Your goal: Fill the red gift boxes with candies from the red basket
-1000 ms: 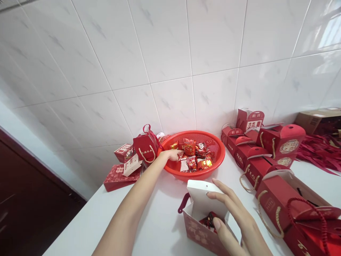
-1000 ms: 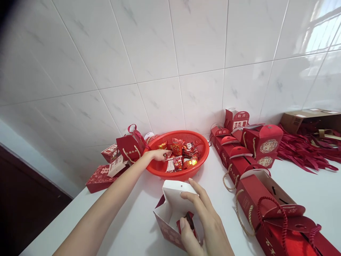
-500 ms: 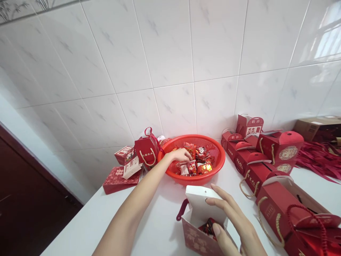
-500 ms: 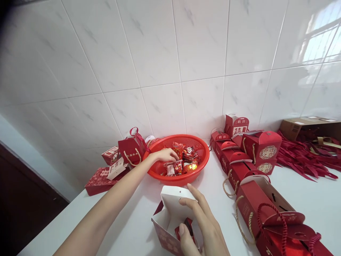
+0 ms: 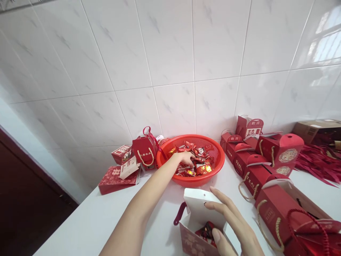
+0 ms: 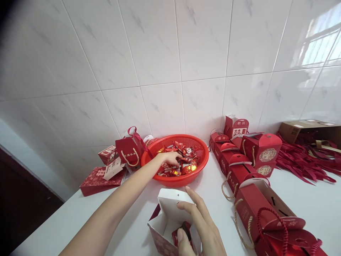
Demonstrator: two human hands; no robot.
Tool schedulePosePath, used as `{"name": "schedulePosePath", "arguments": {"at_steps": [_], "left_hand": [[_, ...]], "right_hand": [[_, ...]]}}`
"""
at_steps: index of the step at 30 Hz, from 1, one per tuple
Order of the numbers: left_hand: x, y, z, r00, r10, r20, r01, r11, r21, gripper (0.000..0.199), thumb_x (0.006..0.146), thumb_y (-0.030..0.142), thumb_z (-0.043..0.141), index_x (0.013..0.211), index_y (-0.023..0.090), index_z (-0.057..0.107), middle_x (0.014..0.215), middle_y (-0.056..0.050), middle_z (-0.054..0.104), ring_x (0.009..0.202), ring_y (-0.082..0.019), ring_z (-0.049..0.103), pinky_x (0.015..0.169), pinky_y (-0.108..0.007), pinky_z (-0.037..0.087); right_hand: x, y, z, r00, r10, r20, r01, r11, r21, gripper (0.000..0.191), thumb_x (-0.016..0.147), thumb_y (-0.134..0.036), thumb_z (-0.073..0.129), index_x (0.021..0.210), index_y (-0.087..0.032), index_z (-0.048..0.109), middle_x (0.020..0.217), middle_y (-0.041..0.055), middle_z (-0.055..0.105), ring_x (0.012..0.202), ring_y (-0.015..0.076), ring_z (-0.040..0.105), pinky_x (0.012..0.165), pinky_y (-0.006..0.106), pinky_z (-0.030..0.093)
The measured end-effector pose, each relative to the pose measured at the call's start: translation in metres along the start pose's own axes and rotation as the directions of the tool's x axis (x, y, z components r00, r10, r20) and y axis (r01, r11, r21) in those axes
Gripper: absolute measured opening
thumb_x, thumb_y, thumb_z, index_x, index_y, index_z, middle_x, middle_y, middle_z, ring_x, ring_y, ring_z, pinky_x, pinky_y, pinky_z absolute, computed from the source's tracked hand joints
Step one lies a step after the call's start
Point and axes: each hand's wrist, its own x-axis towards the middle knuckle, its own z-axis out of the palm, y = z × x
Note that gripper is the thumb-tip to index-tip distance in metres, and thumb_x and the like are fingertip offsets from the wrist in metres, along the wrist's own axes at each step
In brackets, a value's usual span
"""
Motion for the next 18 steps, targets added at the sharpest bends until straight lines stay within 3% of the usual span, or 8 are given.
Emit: {"name": "schedulePosePath", "arguments": {"at_steps": [4, 6, 8, 11, 13, 18], "left_hand": [[-0.004, 0.008, 0.001, 0.999, -0.035, -0.023, 0.035, 0.999, -0.005, 0.023, 0.073, 0.023, 0.068, 0.093, 0.02, 0.078, 0.094, -0.004, 0.077, 0.084, -0.023, 0.07, 0.073, -0.026, 0.05], [-0.004, 0.011, 0.002, 0.998, -0.052, -0.033, 0.052, 0.999, 0.006, 0.019, 0.071, 0.026, 0.071, 0.087, 0.017, 0.077, 0.09, -0.007, 0.077, 0.081, -0.024, 0.069, 0.07, -0.027, 0.05], [-0.005, 0.011, 0.003, 0.998, -0.054, -0.028, 0.055, 0.998, 0.021, 0.032, 0.065, 0.032, 0.079, 0.093, 0.016, 0.076, 0.099, -0.01, 0.076, 0.087, -0.028, 0.069, 0.072, -0.029, 0.051], [-0.005, 0.012, 0.004, 0.999, -0.042, -0.015, 0.043, 0.998, 0.04, 0.071, 0.052, 0.038, 0.088, 0.119, 0.021, 0.07, 0.128, -0.011, 0.068, 0.109, -0.031, 0.065, 0.081, -0.029, 0.051], [-0.004, 0.012, 0.005, 0.999, -0.041, -0.004, 0.041, 0.997, 0.063, 0.079, 0.05, 0.034, 0.089, 0.125, 0.025, 0.067, 0.135, -0.009, 0.064, 0.114, -0.032, 0.063, 0.085, -0.029, 0.051], [-0.004, 0.011, 0.006, 1.0, -0.008, -0.012, 0.008, 0.999, 0.046, 0.04, 0.057, 0.012, 0.075, 0.096, 0.022, 0.076, 0.101, -0.007, 0.076, 0.095, -0.028, 0.069, 0.083, -0.029, 0.05]], "right_hand": [[0.0, 0.001, 0.001, 1.0, 0.011, 0.001, -0.011, 1.0, -0.003, 0.028, 0.096, -0.029, 0.045, 0.118, -0.028, 0.063, 0.149, 0.0077, 0.053, 0.132, 0.0213, 0.059, 0.096, 0.026, 0.054], [0.0, 0.002, 0.002, 1.0, 0.004, -0.004, -0.004, 1.0, -0.011, 0.029, 0.096, -0.03, 0.045, 0.118, -0.028, 0.063, 0.149, 0.0078, 0.053, 0.132, 0.0214, 0.058, 0.098, 0.027, 0.053], [0.0, 0.003, 0.002, 1.0, 0.001, -0.005, -0.001, 1.0, -0.016, 0.029, 0.096, -0.03, 0.045, 0.118, -0.028, 0.064, 0.149, 0.0076, 0.053, 0.133, 0.0212, 0.057, 0.099, 0.027, 0.052], [0.0, 0.003, 0.0, 1.0, -0.003, 0.006, 0.003, 1.0, -0.011, 0.029, 0.095, -0.028, 0.047, 0.118, -0.028, 0.064, 0.15, 0.007, 0.053, 0.135, 0.0207, 0.056, 0.099, 0.026, 0.052], [0.0, 0.002, -0.001, 1.0, -0.006, 0.013, 0.006, 1.0, -0.006, 0.028, 0.094, -0.027, 0.048, 0.118, -0.029, 0.064, 0.151, 0.0066, 0.052, 0.135, 0.0205, 0.056, 0.1, 0.026, 0.052], [0.0, 0.002, 0.0, 1.0, 0.005, 0.002, -0.005, 1.0, -0.012, 0.028, 0.094, -0.027, 0.047, 0.116, -0.028, 0.064, 0.15, 0.0071, 0.052, 0.135, 0.02, 0.056, 0.1, 0.025, 0.052]]}}
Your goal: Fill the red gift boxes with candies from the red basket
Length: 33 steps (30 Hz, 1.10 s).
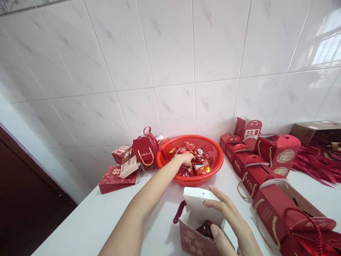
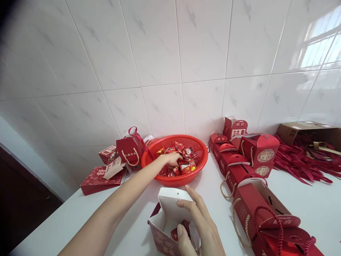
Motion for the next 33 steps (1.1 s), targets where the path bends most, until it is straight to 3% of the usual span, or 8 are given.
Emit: {"name": "schedulePosePath", "arguments": {"at_steps": [6, 13, 18, 21, 25, 28, 33], "left_hand": [[-0.005, -0.011, -0.008, 0.996, 0.058, -0.064, -0.068, 0.982, -0.177, 0.015, 0.07, 0.019, 0.064, 0.081, 0.019, 0.075, 0.086, -0.001, 0.075, 0.084, -0.02, 0.067, 0.078, -0.025, 0.048], [-0.003, -0.026, -0.01, 0.971, 0.078, -0.225, -0.163, 0.907, -0.388, 0.022, 0.077, 0.027, 0.054, 0.083, 0.016, 0.073, 0.092, -0.002, 0.073, 0.091, -0.017, 0.065, 0.084, -0.025, 0.048], [-0.004, -0.024, -0.008, 0.988, 0.055, -0.144, -0.102, 0.934, -0.343, 0.018, 0.066, 0.015, 0.062, 0.078, 0.018, 0.074, 0.083, 0.0, 0.074, 0.087, -0.019, 0.067, 0.079, -0.024, 0.049], [-0.006, -0.011, -0.007, 0.997, 0.041, -0.066, -0.051, 0.987, -0.151, 0.032, 0.063, 0.011, 0.068, 0.092, 0.022, 0.077, 0.097, 0.001, 0.077, 0.096, -0.021, 0.069, 0.082, -0.023, 0.049], [-0.007, 0.007, -0.003, 0.998, 0.07, -0.005, -0.07, 0.997, 0.022, 0.067, 0.066, 0.027, 0.079, 0.131, 0.025, 0.065, 0.134, -0.006, 0.066, 0.122, -0.03, 0.061, 0.099, -0.03, 0.046], [-0.008, 0.012, -0.001, 0.994, 0.093, 0.053, -0.095, 0.994, 0.047, 0.09, 0.068, 0.032, 0.081, 0.15, 0.027, 0.044, 0.15, -0.009, 0.052, 0.134, -0.031, 0.052, 0.109, -0.034, 0.04], [-0.01, 0.014, 0.0, 0.989, 0.113, 0.094, -0.117, 0.992, 0.041, 0.107, 0.067, 0.035, 0.083, 0.158, 0.028, 0.027, 0.154, -0.012, 0.046, 0.137, -0.032, 0.048, 0.109, -0.036, 0.04]], "right_hand": [[0.0, 0.001, 0.001, 1.0, 0.003, 0.003, -0.003, 1.0, 0.015, 0.029, 0.094, -0.027, 0.046, 0.116, -0.028, 0.065, 0.151, 0.0069, 0.052, 0.136, 0.0199, 0.055, 0.1, 0.026, 0.052], [0.001, -0.001, -0.002, 1.0, 0.007, 0.022, -0.008, 1.0, 0.026, 0.029, 0.094, -0.027, 0.047, 0.117, -0.027, 0.065, 0.152, 0.0085, 0.051, 0.136, 0.0207, 0.055, 0.102, 0.028, 0.051], [0.002, -0.003, -0.003, 1.0, 0.01, 0.017, -0.011, 0.999, 0.038, 0.028, 0.093, -0.028, 0.05, 0.115, -0.025, 0.067, 0.15, 0.0111, 0.053, 0.133, 0.0236, 0.058, 0.102, 0.031, 0.052], [0.002, -0.002, -0.003, 1.0, 0.013, 0.025, -0.014, 0.999, 0.051, 0.028, 0.093, -0.028, 0.05, 0.115, -0.026, 0.068, 0.151, 0.0106, 0.053, 0.132, 0.0239, 0.059, 0.1, 0.031, 0.054], [0.002, -0.002, -0.003, 1.0, -0.001, 0.021, 0.0, 0.999, 0.048, 0.028, 0.093, -0.027, 0.051, 0.115, -0.026, 0.067, 0.15, 0.0109, 0.054, 0.13, 0.0243, 0.061, 0.096, 0.03, 0.056], [0.002, -0.002, -0.003, 1.0, -0.003, 0.016, 0.002, 1.0, 0.028, 0.027, 0.092, -0.026, 0.052, 0.115, -0.026, 0.067, 0.149, 0.0103, 0.054, 0.13, 0.0236, 0.061, 0.097, 0.029, 0.056], [0.002, -0.002, -0.003, 1.0, -0.021, 0.011, 0.021, 1.0, 0.012, 0.027, 0.093, -0.025, 0.051, 0.115, -0.026, 0.067, 0.148, 0.0095, 0.055, 0.133, 0.0223, 0.059, 0.101, 0.029, 0.053]]}}
